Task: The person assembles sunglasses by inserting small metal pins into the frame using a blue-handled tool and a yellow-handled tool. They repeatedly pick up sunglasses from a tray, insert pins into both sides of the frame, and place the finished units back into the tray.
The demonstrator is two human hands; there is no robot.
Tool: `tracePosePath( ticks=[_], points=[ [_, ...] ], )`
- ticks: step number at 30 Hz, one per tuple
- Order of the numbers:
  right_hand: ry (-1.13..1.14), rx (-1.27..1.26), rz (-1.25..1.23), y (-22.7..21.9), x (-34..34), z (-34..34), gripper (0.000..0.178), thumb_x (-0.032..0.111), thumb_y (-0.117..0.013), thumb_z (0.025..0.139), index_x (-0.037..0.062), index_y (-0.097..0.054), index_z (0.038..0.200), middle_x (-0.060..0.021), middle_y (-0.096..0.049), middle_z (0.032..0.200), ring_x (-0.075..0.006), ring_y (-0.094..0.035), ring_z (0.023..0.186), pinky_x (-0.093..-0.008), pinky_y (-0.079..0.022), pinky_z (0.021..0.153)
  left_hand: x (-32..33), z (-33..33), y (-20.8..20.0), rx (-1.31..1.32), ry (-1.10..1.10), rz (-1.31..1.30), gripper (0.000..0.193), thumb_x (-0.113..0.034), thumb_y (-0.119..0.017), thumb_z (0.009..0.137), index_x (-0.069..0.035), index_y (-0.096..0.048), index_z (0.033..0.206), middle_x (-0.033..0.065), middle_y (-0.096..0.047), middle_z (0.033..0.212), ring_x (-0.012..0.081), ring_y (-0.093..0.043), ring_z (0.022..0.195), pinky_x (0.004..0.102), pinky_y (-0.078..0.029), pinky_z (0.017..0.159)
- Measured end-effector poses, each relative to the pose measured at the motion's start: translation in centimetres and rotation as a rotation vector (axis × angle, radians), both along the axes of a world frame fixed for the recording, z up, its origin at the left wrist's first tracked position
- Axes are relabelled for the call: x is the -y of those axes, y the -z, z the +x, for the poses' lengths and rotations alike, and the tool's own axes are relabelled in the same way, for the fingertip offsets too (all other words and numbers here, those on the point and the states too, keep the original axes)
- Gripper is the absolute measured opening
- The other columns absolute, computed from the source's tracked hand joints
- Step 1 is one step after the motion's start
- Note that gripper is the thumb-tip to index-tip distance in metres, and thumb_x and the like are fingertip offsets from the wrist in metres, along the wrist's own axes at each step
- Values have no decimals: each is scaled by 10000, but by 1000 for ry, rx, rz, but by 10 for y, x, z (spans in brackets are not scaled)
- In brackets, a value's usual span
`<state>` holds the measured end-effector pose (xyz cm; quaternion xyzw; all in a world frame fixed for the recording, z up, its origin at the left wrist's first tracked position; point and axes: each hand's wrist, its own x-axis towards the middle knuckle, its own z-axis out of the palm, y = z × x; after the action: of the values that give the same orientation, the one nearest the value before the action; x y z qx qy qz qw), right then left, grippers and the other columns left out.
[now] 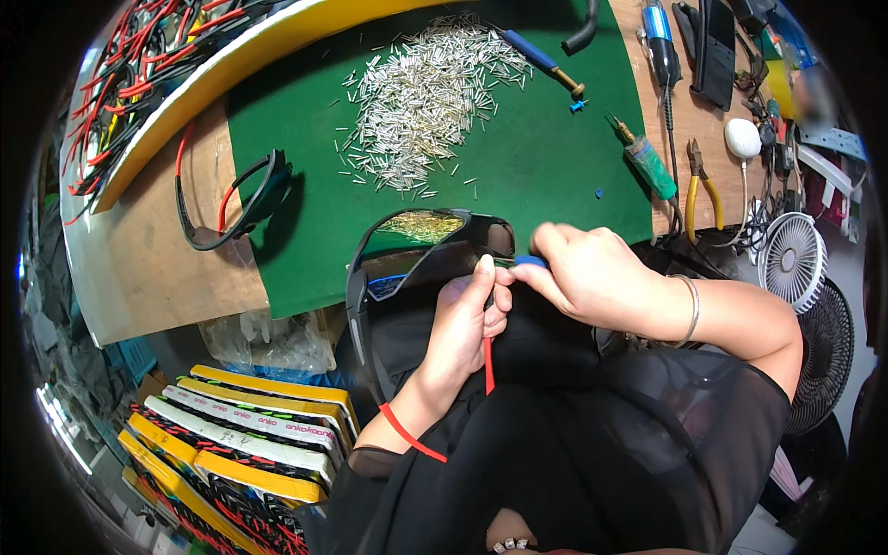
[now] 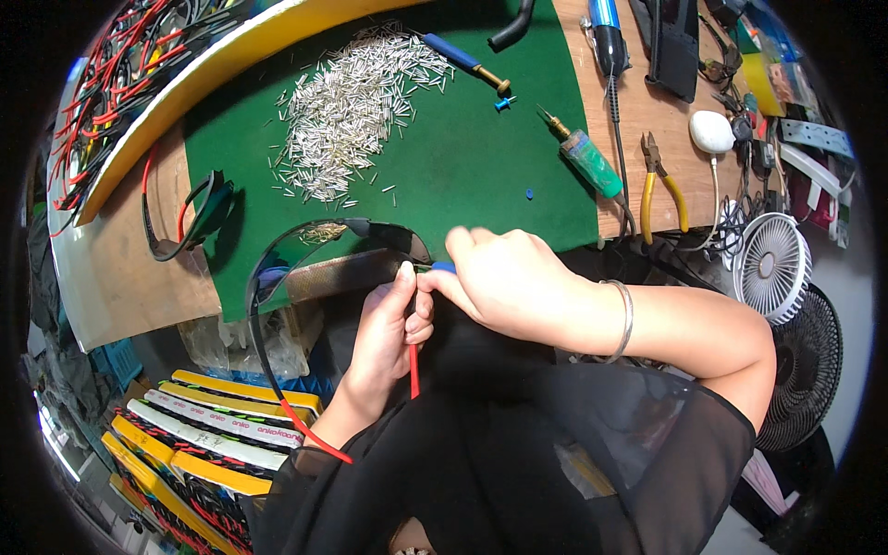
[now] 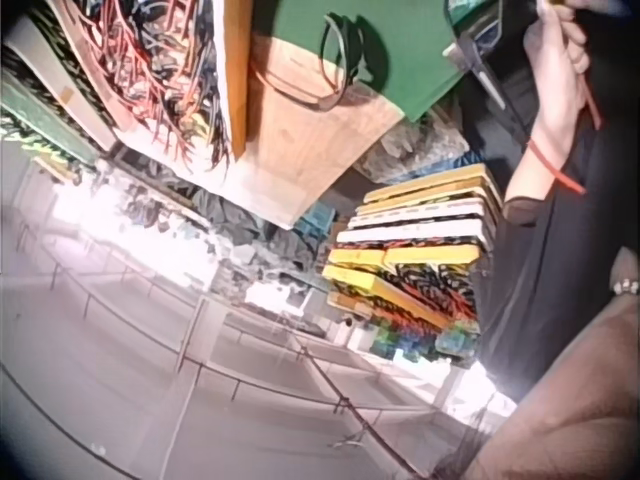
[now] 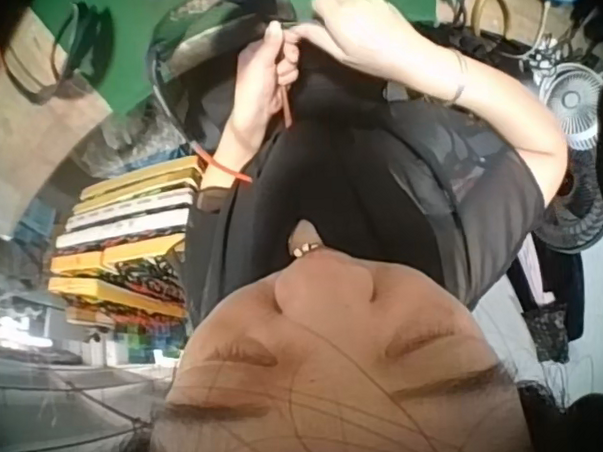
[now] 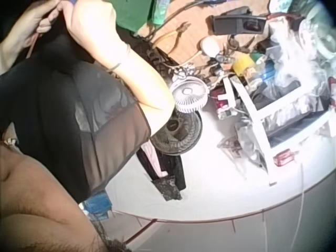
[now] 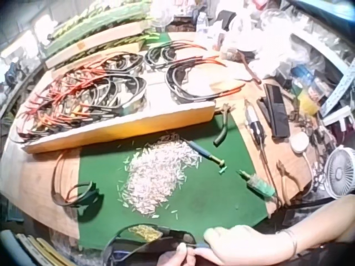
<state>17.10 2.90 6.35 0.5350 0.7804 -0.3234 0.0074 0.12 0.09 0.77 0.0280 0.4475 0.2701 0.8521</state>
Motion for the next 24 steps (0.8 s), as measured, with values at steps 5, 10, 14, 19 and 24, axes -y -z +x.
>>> tracePosePath(
  ticks=[5,10,14,19,24],
  points=[
    [-179,-56,263,5,1,2,231,219,-555,823,14,-486,742,-111,-510,613,-248,-559,509,-316,-470,443,0,0,2,20,-7,-6,317,-326,-440,923,-23,-511,866,-2,-478,610,34,-321,422,161,-254,380],
    [-15,4,-29,5,-1,2,174,118,-615,758,27,-472,798,-115,-500,691,-278,-540,522,-352,-452,444,0,-1,2,15,-8,-14,312,-317,-436,926,-19,-510,867,0,-475,610,35,-322,423,160,-252,379],
    [-202,-29,180,-3,-1,2,233,203,-575,801,4,-456,825,-116,-510,671,-271,-575,578,-330,-478,467,1,-1,1,35,-8,-6,324,-317,-431,929,-13,-521,862,3,-478,623,30,-324,430,162,-243,381],
    [-18,-69,35,4,3,3,237,207,-580,802,5,-456,819,-135,-512,652,-289,-565,542,-356,-471,465,0,-2,3,47,-8,-3,327,-315,-423,932,-11,-527,868,4,-481,629,28,-322,433,163,-238,384],
    [-57,-90,108,-4,4,-2,234,211,-586,799,5,-476,786,-163,-549,705,-303,-568,549,-363,-471,470,1,-2,3,36,2,-10,325,-316,-423,932,-12,-520,871,6,-482,630,31,-323,429,163,-247,382]
  ],
)
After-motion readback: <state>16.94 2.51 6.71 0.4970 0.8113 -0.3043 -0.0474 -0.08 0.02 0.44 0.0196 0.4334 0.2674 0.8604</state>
